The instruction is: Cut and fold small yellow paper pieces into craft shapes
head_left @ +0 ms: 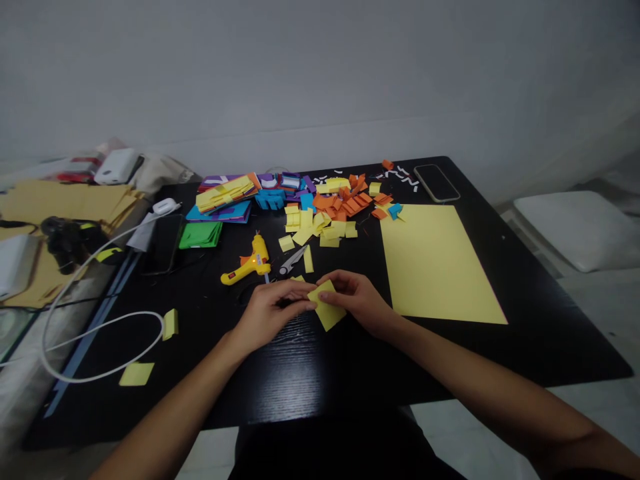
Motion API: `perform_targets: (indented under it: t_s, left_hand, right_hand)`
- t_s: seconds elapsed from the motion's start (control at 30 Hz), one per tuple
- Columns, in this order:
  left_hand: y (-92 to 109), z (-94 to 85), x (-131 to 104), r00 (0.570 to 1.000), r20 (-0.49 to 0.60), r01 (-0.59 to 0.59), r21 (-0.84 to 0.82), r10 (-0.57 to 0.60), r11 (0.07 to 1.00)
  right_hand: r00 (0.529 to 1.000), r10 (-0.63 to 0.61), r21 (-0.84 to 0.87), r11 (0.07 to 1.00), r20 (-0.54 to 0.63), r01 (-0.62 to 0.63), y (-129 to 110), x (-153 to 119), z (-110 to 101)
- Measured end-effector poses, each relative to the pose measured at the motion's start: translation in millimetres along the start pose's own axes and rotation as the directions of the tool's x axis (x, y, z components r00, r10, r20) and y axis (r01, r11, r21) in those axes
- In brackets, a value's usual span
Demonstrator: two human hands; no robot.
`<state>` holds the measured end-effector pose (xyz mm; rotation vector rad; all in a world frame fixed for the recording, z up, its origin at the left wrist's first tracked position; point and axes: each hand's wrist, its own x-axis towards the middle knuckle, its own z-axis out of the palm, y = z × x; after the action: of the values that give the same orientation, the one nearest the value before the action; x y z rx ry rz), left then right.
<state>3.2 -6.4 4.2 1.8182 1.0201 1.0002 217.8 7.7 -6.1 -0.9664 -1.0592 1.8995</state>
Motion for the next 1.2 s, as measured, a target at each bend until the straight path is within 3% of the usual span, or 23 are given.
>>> perform_targets:
  t_s: [0.57,1.03,1.2]
  left_hand:
    - [2.2,-4.1,4.2,0.983,0.021,-0.186,0.142,0.185,0.972]
    - [1.1,-4.9,3.4,0.982,0.024,-0.19,0.159,0.189,0.969]
    - [5.5,-5.4,4.7,0.994,0.018,-0.112,0.15,0.11,0.982]
  right_hand:
    - [1.0,-0.012,0.009,1.0,-0.003,0.012,2.9,0.8,0.4]
    - [1.0,-0.008,-0.007,1.0,0.002,0.008,2.8,0.7,0.0]
    - [0.999,-0.033,-0.02,0.999,-0.042,0.032,2.6,0.4,0.6]
